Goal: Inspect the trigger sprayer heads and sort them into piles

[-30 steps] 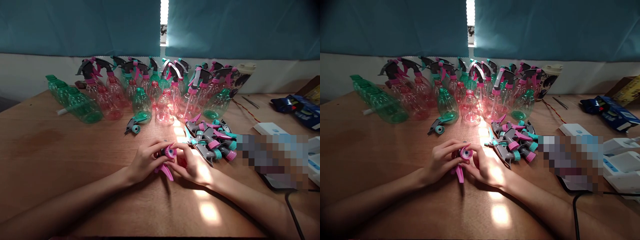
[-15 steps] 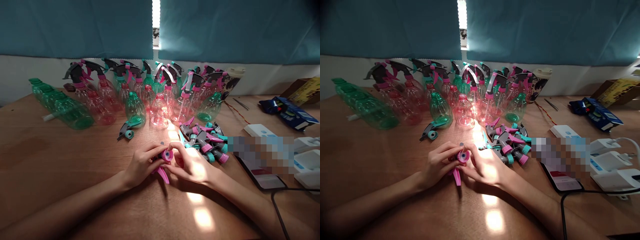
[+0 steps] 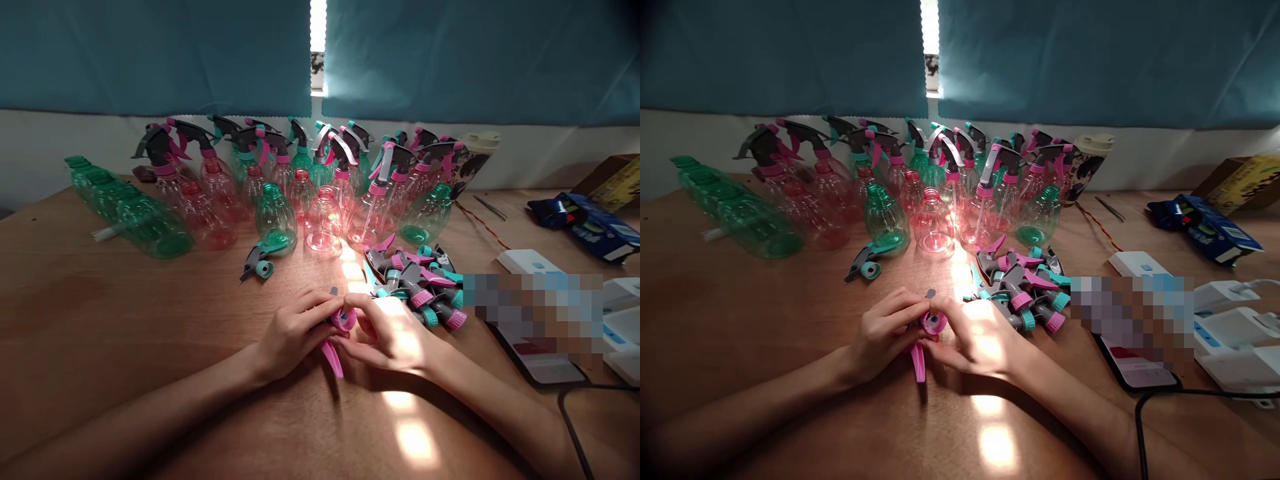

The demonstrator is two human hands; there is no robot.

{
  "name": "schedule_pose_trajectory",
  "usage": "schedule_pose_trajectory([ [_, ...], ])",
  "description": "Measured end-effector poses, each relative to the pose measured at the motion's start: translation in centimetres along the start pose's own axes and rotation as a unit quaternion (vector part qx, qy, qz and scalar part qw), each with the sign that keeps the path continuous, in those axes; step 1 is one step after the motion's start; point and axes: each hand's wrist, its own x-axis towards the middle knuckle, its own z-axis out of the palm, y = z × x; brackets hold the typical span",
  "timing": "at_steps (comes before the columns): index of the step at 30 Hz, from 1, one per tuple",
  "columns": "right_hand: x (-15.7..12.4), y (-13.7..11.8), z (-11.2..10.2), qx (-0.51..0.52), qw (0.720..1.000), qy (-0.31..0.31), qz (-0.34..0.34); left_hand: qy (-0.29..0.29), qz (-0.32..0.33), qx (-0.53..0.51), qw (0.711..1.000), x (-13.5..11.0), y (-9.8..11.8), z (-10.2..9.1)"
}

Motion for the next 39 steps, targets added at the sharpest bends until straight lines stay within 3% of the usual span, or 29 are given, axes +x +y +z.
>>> schedule_pose_trajectory([
  [8, 0.3, -0.4, -0.1, 0.019, 1.0, 0.005, -0.005, -0.003, -0.004, -0.005, 1.0, -0.1, -0.1, 0.1],
  [15, 0.3, -0.5, -0.6, 0.007, 0.999, -0.017, 0.041, -0.017, -0.012, -0.012, 1.0, -0.3, -0.2, 0.4],
  [24, 0.8, 0.0, -0.3, 0.043, 0.989, -0.076, 0.122, -0.066, -0.096, -0.024, 0.993, 0.1, -0.6, 0.0],
  [32, 0.0, 0.1, 0.9, 0.14, 0.976, 0.028, 0.161, -0.051, -0.126, -0.032, 0.99, 0.2, -0.4, -0.2],
  [39, 1.1, 0.0, 0.0, 0.305, 0.909, 0.081, 0.274, -0.009, -0.137, -0.022, 0.99, 0.3, -0.2, -0.4],
])
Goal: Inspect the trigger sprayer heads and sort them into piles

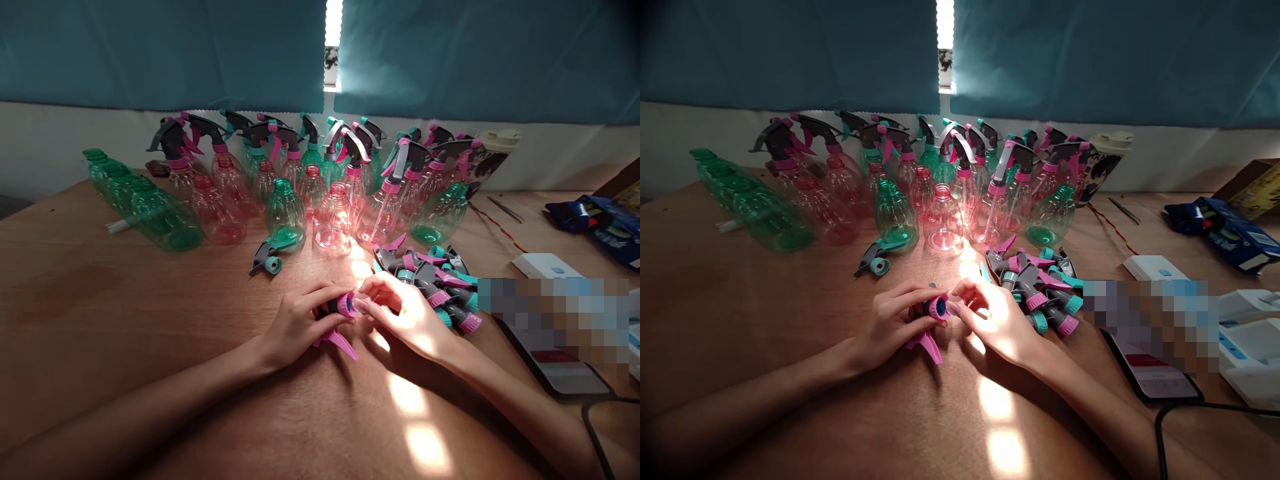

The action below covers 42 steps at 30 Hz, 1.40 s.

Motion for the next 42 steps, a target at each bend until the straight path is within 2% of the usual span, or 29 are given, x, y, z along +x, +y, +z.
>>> schedule_pose_trajectory([
  [4, 0.3, 0.5, -0.6, 0.017, 0.997, 0.072, 0.001, 0.037, -0.017, 0.009, 0.999, 0.0, 0.2, 0.0],
  [8, 0.3, 0.8, -0.8, 0.024, 0.996, 0.079, 0.022, 0.087, -0.005, 0.011, 0.996, -0.2, 0.2, 0.1],
  [13, 0.3, 0.3, -0.9, 0.055, 0.992, 0.111, 0.026, 0.068, 0.021, 0.023, 0.997, -0.4, 0.5, 0.1],
  [16, 0.1, -0.6, -1.0, 0.094, 0.99, 0.102, 0.022, 0.071, 0.045, 0.02, 0.996, -0.4, 0.7, 0.0],
  [19, -0.3, -1.8, -0.7, 0.118, 0.99, 0.068, 0.022, 0.071, 0.076, 0.019, 0.994, -0.4, 0.8, 0.0],
  [24, -1.1, -3.0, 0.4, 0.109, 0.993, 0.029, 0.019, 0.056, 0.106, 0.024, 0.993, -0.8, 0.6, 0.2],
  [29, -1.4, -2.7, 0.8, 0.055, 0.997, 0.007, 0.044, 0.05, 0.121, 0.035, 0.991, -1.0, 0.3, 0.5],
  [36, -1.4, -2.7, 1.2, 0.031, 0.996, 0.059, 0.066, 0.054, 0.126, 0.039, 0.99, -0.9, 0.2, 0.5],
  [39, -1.4, -3.1, 1.2, 0.033, 0.996, 0.067, 0.046, 0.05, 0.123, 0.034, 0.991, -0.9, 0.2, 0.5],
  [42, -1.7, -3.6, 0.8, -0.016, 0.995, 0.091, -0.038, 0.047, 0.118, 0.027, 0.992, -0.9, 0.3, 0.6],
])
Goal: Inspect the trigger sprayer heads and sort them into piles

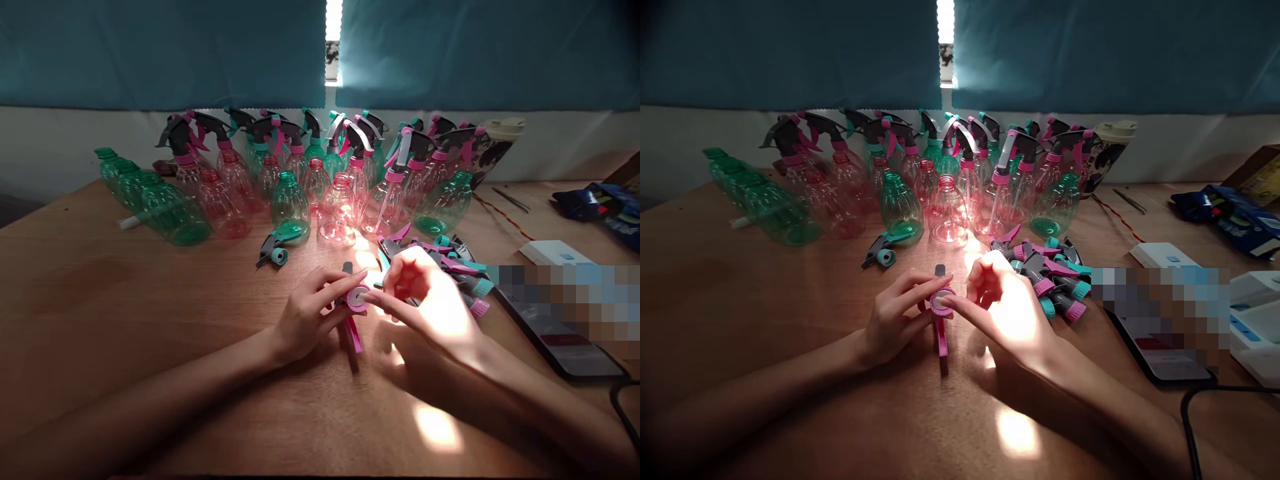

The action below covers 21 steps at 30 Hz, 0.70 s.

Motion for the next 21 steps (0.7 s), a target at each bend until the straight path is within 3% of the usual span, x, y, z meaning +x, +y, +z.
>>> schedule_pose_trajectory([
  [4, -0.59, -0.57, -0.98, -0.155, 0.973, -0.04, -0.166, 0.001, -0.003, 0.0, 1.0, 0.07, -0.01, 0.02],
  [8, -0.86, -0.46, -1.14, -0.301, 0.92, -0.042, -0.248, -0.002, -0.003, 0.004, 1.0, 0.06, -0.02, 0.03],
  [12, -0.67, -0.01, -0.81, -0.33, 0.902, -0.044, -0.274, -0.002, -0.002, 0.007, 1.0, 0.03, -0.07, 0.1],
  [21, -0.75, -0.91, -0.84, -0.341, 0.902, -0.019, -0.264, 0.004, 0.002, 0.001, 1.0, 0.09, -0.13, 0.23],
])
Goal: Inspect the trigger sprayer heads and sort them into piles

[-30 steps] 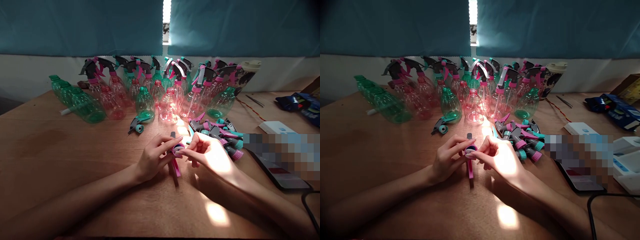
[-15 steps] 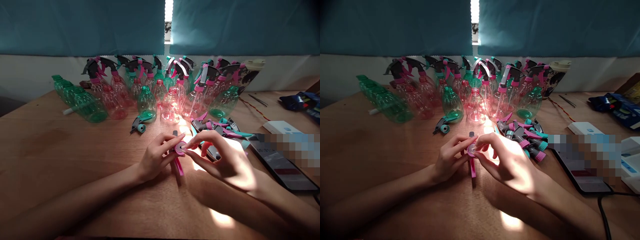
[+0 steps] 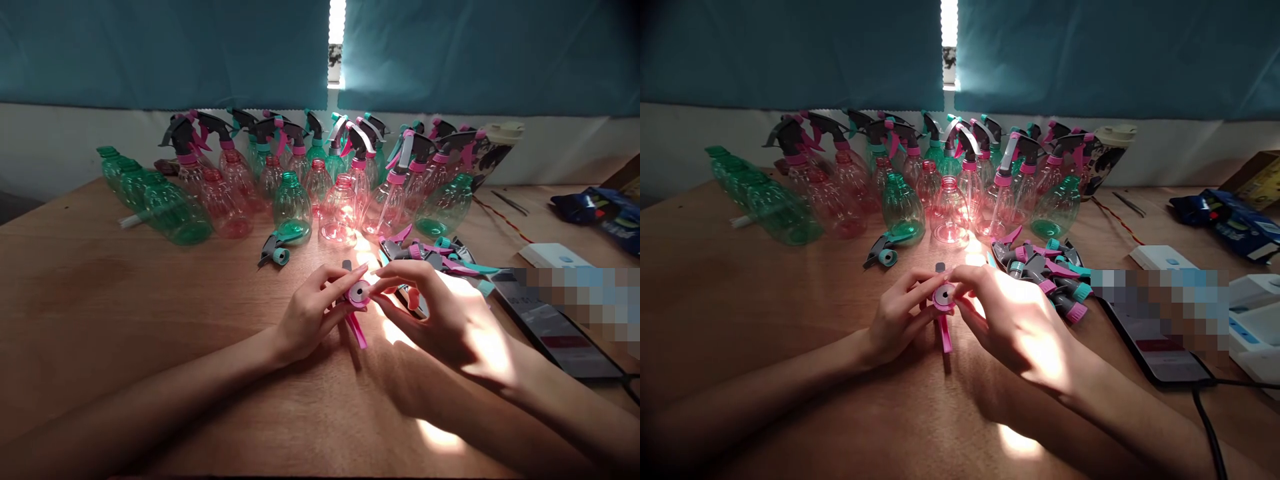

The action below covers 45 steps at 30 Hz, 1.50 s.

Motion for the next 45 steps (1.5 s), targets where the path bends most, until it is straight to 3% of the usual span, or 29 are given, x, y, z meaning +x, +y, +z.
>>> schedule_pose_trajectory([
  [8, 0.4, -0.2, 0.1, -0.007, 0.999, -0.02, 0.033, 0.006, -0.003, 0.005, 1.0, -0.1, -0.1, 0.0],
  [16, 1.5, 0.7, 0.5, -0.026, 0.998, -0.051, -0.008, -0.004, -0.015, -0.007, 1.0, 0.1, -0.3, 0.0],
  [20, 2.3, 1.3, 0.9, 0.012, 0.999, -0.034, -0.003, -0.026, -0.046, -0.008, 0.999, 0.1, -0.5, 0.1],
  [27, 2.6, 2.0, 0.7, 0.09, 0.994, -0.066, -0.007, -0.039, -0.05, -0.022, 0.998, 0.0, -0.6, 0.0],
  [34, 2.4, 1.6, 1.8, 0.087, 0.995, -0.04, 0.01, -0.054, -0.071, -0.022, 0.996, 0.2, -0.5, 0.0],
  [45, 2.3, 1.9, 0.7, 0.07, 0.996, -0.062, 0.012, -0.037, -0.082, -0.011, 0.996, 0.2, -0.2, -0.3],
])
